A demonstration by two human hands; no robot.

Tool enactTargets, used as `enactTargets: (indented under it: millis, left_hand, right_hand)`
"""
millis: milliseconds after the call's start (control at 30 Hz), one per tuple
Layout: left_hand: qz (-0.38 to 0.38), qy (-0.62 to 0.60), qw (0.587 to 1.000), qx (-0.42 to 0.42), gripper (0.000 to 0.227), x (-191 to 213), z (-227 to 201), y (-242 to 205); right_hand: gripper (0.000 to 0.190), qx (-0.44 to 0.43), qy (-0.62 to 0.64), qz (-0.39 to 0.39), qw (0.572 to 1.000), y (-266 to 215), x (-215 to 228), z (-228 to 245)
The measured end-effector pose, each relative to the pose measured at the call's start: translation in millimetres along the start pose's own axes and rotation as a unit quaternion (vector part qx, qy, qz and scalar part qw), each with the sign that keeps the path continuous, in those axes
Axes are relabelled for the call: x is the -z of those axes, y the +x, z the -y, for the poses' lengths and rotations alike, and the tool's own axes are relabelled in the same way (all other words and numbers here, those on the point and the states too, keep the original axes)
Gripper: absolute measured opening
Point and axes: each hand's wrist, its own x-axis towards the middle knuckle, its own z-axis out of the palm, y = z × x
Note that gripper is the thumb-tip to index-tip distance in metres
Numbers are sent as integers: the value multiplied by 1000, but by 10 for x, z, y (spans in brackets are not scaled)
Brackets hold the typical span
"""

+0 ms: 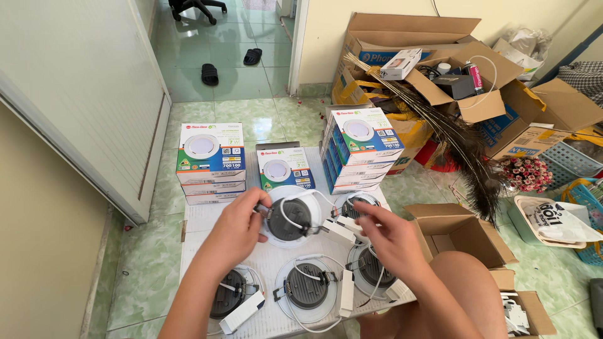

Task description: The person unboxes LED ceiling lights from cardboard packaging, handles the electronic components and wire connectors, and organizes the items on the floor.

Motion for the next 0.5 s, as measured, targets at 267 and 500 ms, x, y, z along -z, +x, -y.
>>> enactTargets:
  millis: [267, 500]
  left_hand:
    - [36, -29, 999, 7, 28, -81, -59, -123]
    - [21, -41, 999, 8, 25, -115, -137, -117]
  right_hand:
    - [32, 63, 173, 61, 981, 255, -186, -3]
    - [40, 65, 171, 74, 980, 158, -211, 138]
